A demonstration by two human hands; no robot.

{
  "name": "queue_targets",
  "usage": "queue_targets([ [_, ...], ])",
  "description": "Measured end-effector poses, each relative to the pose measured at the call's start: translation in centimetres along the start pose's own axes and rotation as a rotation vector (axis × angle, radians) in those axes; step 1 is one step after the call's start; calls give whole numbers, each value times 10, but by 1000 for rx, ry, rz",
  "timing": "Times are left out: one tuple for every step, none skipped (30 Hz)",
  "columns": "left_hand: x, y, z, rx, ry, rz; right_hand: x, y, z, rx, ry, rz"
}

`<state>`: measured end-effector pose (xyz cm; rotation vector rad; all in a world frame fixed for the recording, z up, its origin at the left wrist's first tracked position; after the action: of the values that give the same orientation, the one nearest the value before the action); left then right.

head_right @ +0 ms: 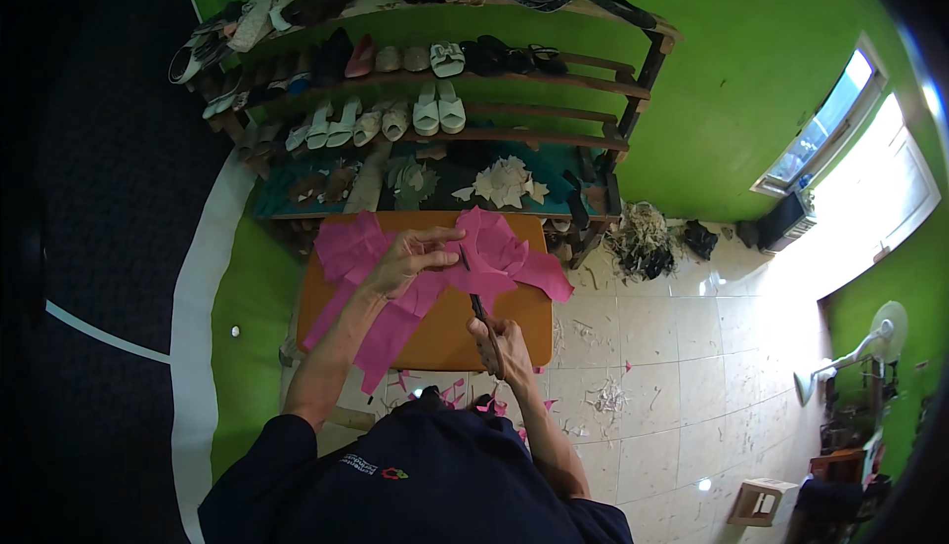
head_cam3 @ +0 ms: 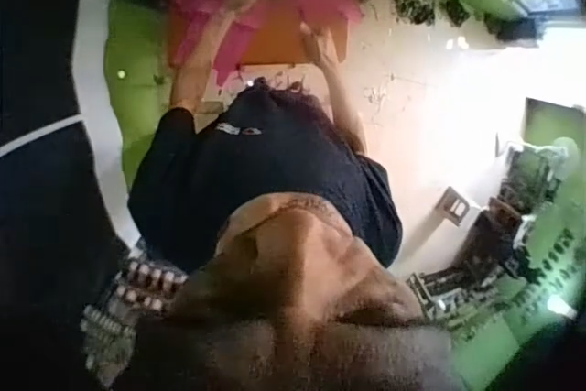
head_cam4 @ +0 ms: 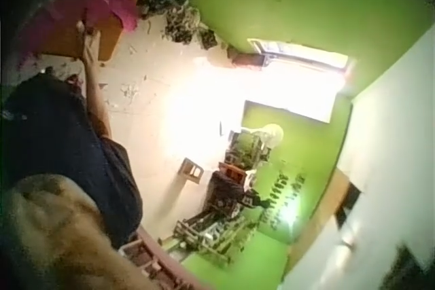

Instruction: Cutting out pink shoe component linings or fabric patterns from a sheet using handheld scissors on a workspace table.

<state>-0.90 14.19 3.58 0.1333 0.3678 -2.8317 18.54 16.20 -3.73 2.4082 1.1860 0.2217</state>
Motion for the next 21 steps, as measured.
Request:
queue_targets([
  [0, 0, 2, -4, 2, 2, 1, 0, 0, -10, 17, -2],
  [0, 0, 2, 12, -6, -12, 1, -1, 0, -20, 35, -4],
  [-1, 1, 1, 27, -14, -25, 1, -1, -1, -19, 40, -5],
  [-2, 1, 2, 24, -11, -22, -2, 0, -3, -5, 21, -36],
  [-5, 1, 2, 33, -3, -40, -4, 1, -4, 9, 3, -69],
  [-8, 2, 1, 43, 4, -58, -4, -1, -4, 8, 8, -69],
  [-9, 2, 2, 41, 6, -56, -3, -4, -3, 7, -4, -60],
  [-10, 3, 2, 47, 11, -59, -2, -6, -2, 6, -16, -50],
  [-12, 3, 2, 54, 15, -62, -1, -6, -1, 5, -14, -50],
  [-12, 4, 3, 51, 16, -59, -1, -6, -2, 8, -10, -65],
  [-12, 5, 4, 42, 19, -54, -2, -7, -2, 11, -6, -80],
  [-12, 6, 5, 34, 22, -48, -3, -8, -1, 11, -3, -81],
  [-12, 6, 5, 31, 25, -47, -1, -9, 1, -2, -1, -66],
  [-11, 7, 4, 33, 27, -37, 0, -10, 3, -16, 0, -52],
  [-11, 7, 3, 36, 29, -28, 0, -10, 4, -15, 4, -52],
  [-12, 7, 2, 33, 31, -28, -1, -10, 3, 18, 29, -48],
  [-12, 7, 2, 12, 44, -18, 0, -9, 1, 52, 54, -44],
  [-13, 7, 2, -9, 56, -8, 1, -9, 1, 53, 57, -43],
  [-16, 7, 2, -10, 57, -8, 1, -9, 0, 64, 42, -41],
  [-15, 7, 0, -4, 66, 42, 1, -9, -1, 76, 27, -39],
  [-14, 8, -1, 1, 76, 92, 2, -9, -3, 77, 28, -39],
])
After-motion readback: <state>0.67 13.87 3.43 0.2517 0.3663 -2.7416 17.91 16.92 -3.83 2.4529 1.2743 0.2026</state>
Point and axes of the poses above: each hand's wrist, its own y-axis away from the middle knuckle, its own x-axis out of the back of the hand, z = x × y, the point moved 9 cm from there along -y, towards the middle knuckle, and after that the axes turned 10 degrees about -x, right-handed, at the moved point
